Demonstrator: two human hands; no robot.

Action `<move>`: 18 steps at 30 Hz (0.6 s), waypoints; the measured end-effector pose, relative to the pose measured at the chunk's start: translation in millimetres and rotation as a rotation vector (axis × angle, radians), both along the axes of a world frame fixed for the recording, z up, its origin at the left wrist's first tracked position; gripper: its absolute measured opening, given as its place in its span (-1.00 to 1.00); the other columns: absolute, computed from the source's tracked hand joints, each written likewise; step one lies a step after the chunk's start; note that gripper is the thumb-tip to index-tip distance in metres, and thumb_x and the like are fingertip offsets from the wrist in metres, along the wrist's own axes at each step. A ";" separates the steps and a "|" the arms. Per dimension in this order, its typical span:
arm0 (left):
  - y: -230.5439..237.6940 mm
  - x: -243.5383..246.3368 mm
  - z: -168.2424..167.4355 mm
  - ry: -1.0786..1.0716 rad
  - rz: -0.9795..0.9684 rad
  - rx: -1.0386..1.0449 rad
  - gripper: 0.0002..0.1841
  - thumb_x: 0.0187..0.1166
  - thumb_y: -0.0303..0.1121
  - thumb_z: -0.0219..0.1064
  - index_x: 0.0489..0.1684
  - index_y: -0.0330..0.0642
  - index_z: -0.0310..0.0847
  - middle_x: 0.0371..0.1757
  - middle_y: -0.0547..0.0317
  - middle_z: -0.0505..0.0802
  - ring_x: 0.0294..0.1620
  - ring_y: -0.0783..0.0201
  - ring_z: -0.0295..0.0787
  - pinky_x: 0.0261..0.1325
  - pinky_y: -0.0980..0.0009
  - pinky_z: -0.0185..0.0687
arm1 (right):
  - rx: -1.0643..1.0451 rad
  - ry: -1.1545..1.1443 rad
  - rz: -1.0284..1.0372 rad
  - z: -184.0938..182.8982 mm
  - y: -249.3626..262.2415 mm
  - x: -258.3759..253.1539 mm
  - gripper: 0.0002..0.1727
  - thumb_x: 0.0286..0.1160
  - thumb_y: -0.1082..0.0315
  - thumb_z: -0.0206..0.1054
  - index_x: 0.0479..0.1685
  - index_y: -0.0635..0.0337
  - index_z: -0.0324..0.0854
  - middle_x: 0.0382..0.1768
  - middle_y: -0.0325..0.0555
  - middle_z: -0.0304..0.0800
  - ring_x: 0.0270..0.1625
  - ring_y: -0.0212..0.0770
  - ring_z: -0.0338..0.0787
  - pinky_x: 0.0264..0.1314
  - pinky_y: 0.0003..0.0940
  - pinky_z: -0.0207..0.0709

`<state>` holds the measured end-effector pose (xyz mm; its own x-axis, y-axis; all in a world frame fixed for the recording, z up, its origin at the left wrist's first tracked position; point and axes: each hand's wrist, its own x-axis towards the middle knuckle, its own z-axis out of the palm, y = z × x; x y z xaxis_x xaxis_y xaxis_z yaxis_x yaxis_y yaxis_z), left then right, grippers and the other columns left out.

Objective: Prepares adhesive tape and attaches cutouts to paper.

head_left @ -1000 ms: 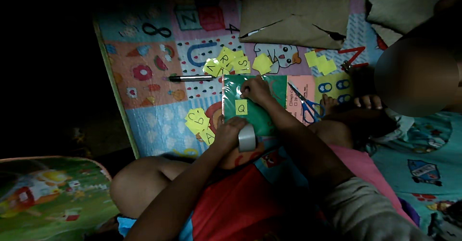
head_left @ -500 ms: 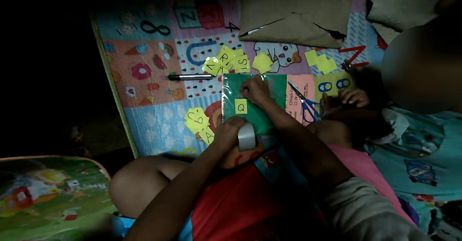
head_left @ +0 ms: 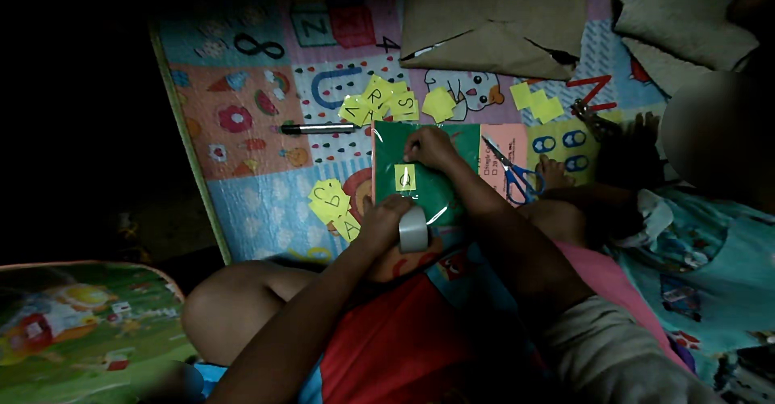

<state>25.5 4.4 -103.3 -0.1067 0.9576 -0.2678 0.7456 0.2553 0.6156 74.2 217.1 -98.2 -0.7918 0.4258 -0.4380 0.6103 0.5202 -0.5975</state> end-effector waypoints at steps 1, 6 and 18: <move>-0.1 0.4 -0.2 -0.011 0.005 -0.001 -0.55 0.42 -0.60 0.44 0.34 -0.21 0.73 0.42 -0.08 0.77 0.53 -0.20 0.60 0.41 -0.61 0.15 | -0.010 -0.017 0.008 1.5 0.5 -0.6 -0.80 0.53 0.37 0.45 -0.06 0.34 0.82 -0.04 0.24 0.85 0.16 0.27 0.76 0.33 0.34 0.46; -0.1 1.2 -2.2 -0.060 0.006 -0.037 -0.52 0.43 -0.60 0.42 0.39 -0.22 0.69 0.49 -0.10 0.72 0.62 -0.20 0.50 0.40 -0.61 0.14 | -0.023 -0.046 0.100 -0.4 8.5 -3.4 -0.80 0.51 0.37 0.46 -0.09 0.36 0.80 0.08 0.29 0.76 0.22 0.27 0.71 0.30 0.34 0.48; -2.1 4.3 1.3 -0.058 -0.055 -0.065 -0.53 0.44 -0.61 0.41 0.39 -0.22 0.70 0.51 -0.06 0.72 0.66 -0.22 0.44 0.44 -0.52 0.18 | -0.155 -0.142 0.256 32.9 7.8 -20.3 -0.84 0.50 0.47 0.45 -0.13 0.46 0.74 -0.10 0.24 0.76 0.02 0.11 0.71 0.19 0.17 0.50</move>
